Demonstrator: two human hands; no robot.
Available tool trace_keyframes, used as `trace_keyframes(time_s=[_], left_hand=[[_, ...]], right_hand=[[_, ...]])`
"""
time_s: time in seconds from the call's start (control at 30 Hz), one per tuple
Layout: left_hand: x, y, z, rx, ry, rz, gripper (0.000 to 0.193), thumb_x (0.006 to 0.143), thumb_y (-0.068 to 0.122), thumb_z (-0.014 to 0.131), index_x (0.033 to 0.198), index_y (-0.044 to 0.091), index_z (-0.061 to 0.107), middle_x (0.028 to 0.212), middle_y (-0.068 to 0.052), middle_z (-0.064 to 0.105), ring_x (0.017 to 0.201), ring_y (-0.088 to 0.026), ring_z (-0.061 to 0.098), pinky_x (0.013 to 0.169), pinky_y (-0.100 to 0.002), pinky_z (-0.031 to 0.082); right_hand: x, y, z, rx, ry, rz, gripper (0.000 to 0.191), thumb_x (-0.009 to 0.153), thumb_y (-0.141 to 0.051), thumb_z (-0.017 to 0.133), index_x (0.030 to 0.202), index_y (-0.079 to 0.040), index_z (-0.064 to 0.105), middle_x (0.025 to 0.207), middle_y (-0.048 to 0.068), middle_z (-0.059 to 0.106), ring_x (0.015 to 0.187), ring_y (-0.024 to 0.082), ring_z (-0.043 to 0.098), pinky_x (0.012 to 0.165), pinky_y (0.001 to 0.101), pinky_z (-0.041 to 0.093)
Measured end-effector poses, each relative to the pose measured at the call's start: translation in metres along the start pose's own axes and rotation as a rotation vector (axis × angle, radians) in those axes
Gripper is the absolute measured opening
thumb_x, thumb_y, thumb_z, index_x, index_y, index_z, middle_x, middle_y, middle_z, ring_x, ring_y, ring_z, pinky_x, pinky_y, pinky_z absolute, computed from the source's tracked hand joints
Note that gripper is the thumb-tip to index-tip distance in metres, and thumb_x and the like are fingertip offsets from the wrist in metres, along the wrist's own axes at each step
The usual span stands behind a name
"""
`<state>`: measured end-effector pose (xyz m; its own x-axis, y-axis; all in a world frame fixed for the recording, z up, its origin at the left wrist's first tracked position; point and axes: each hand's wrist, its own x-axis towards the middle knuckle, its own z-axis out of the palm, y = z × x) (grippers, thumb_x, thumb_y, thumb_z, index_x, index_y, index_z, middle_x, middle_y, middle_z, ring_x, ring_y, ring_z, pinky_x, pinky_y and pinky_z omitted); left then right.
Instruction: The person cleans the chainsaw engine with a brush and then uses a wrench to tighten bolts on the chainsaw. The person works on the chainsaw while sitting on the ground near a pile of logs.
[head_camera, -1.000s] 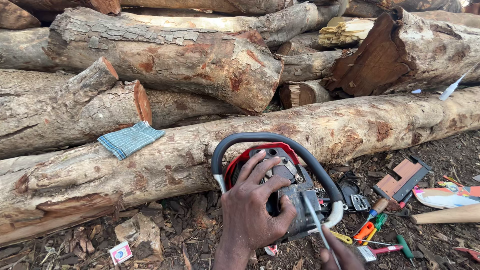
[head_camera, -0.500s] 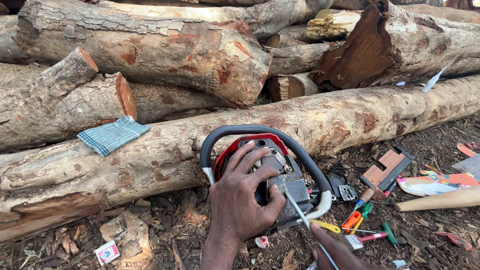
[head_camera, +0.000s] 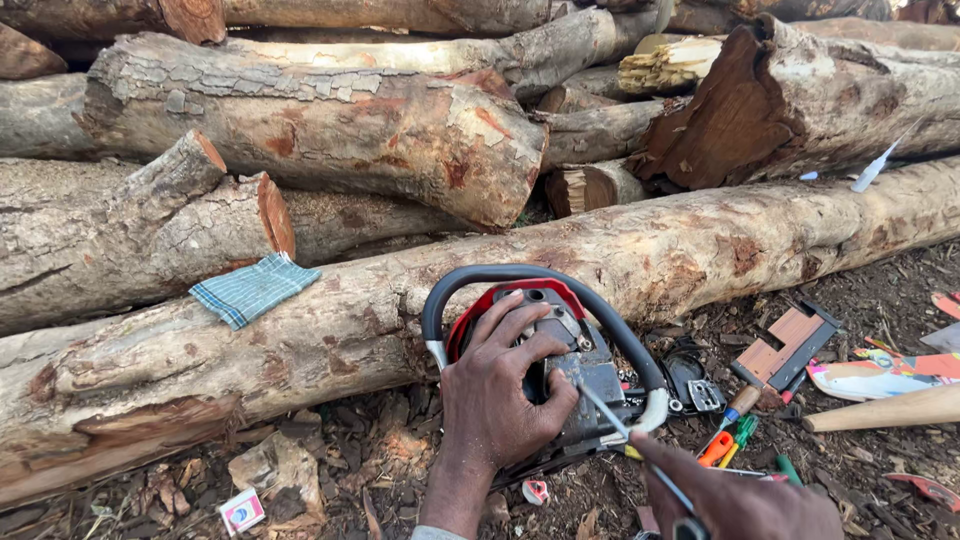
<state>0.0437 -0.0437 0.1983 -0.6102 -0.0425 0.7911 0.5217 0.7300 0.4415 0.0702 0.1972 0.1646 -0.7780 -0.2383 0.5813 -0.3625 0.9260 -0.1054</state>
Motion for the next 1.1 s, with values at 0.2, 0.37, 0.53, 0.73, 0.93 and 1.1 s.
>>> trace_keyframes(time_s=[0.2, 0.37, 0.53, 0.73, 0.93, 1.1], left_hand=[[0.003, 0.002, 0.001, 0.007, -0.007, 0.005, 0.022, 0.071, 0.022, 0.067, 0.090, 0.018, 0.078, 0.131, -0.004, 0.070, 0.139, -0.027, 0.055, 0.104, -0.044, 0.054], [0.004, 0.003, 0.002, 0.005, -0.016, -0.013, 0.024, 0.070, 0.022, 0.067, 0.090, 0.018, 0.079, 0.131, -0.003, 0.070, 0.138, -0.026, 0.055, 0.102, -0.045, 0.054], [0.006, 0.004, 0.003, 0.002, -0.032, -0.014, 0.023, 0.070, 0.021, 0.067, 0.090, 0.019, 0.079, 0.131, -0.002, 0.070, 0.139, -0.025, 0.054, 0.102, -0.044, 0.055], [0.006, 0.005, 0.005, 0.009, -0.003, 0.004, 0.022, 0.073, 0.021, 0.068, 0.091, 0.017, 0.078, 0.132, -0.004, 0.070, 0.138, -0.026, 0.055, 0.101, -0.044, 0.055], [0.007, 0.003, 0.003, 0.019, -0.010, 0.028, 0.023, 0.070, 0.022, 0.068, 0.090, 0.018, 0.079, 0.130, -0.004, 0.071, 0.137, -0.025, 0.056, 0.102, -0.044, 0.055], [0.007, 0.001, 0.003, -0.005, -0.038, 0.004, 0.023, 0.070, 0.021, 0.067, 0.090, 0.017, 0.078, 0.130, -0.003, 0.071, 0.139, -0.026, 0.054, 0.100, -0.043, 0.056]], right_hand=[[0.005, 0.011, 0.001, -0.007, -0.146, 0.025, 0.039, 0.085, -0.044, 0.074, 0.123, -0.050, 0.072, 0.043, -0.001, 0.060, 0.041, 0.013, 0.065, 0.046, 0.0382, 0.051], [0.005, 0.010, -0.004, -0.163, -0.239, 0.027, 0.036, 0.090, -0.056, 0.066, 0.126, -0.058, 0.065, 0.042, -0.002, 0.062, 0.042, 0.013, 0.068, 0.050, 0.0359, 0.053], [0.009, 0.011, -0.004, -0.135, -0.336, 0.088, 0.041, 0.089, -0.053, 0.066, 0.130, -0.058, 0.068, 0.046, -0.004, 0.063, 0.045, 0.014, 0.068, 0.048, 0.0400, 0.053], [0.002, 0.018, 0.003, -0.001, -0.114, 0.022, 0.044, 0.080, -0.043, 0.076, 0.124, -0.049, 0.075, 0.041, 0.003, 0.060, 0.039, 0.020, 0.065, 0.047, 0.0417, 0.051], [-0.007, 0.029, 0.012, -0.027, -0.144, 0.028, 0.048, 0.078, -0.045, 0.079, 0.126, -0.049, 0.075, 0.047, -0.002, 0.062, 0.042, 0.014, 0.068, 0.048, 0.0395, 0.052], [-0.012, 0.032, 0.027, -0.044, -0.194, 0.086, 0.049, 0.078, -0.040, 0.078, 0.127, -0.048, 0.075, 0.044, 0.001, 0.062, 0.043, 0.015, 0.068, 0.049, 0.0389, 0.053]])
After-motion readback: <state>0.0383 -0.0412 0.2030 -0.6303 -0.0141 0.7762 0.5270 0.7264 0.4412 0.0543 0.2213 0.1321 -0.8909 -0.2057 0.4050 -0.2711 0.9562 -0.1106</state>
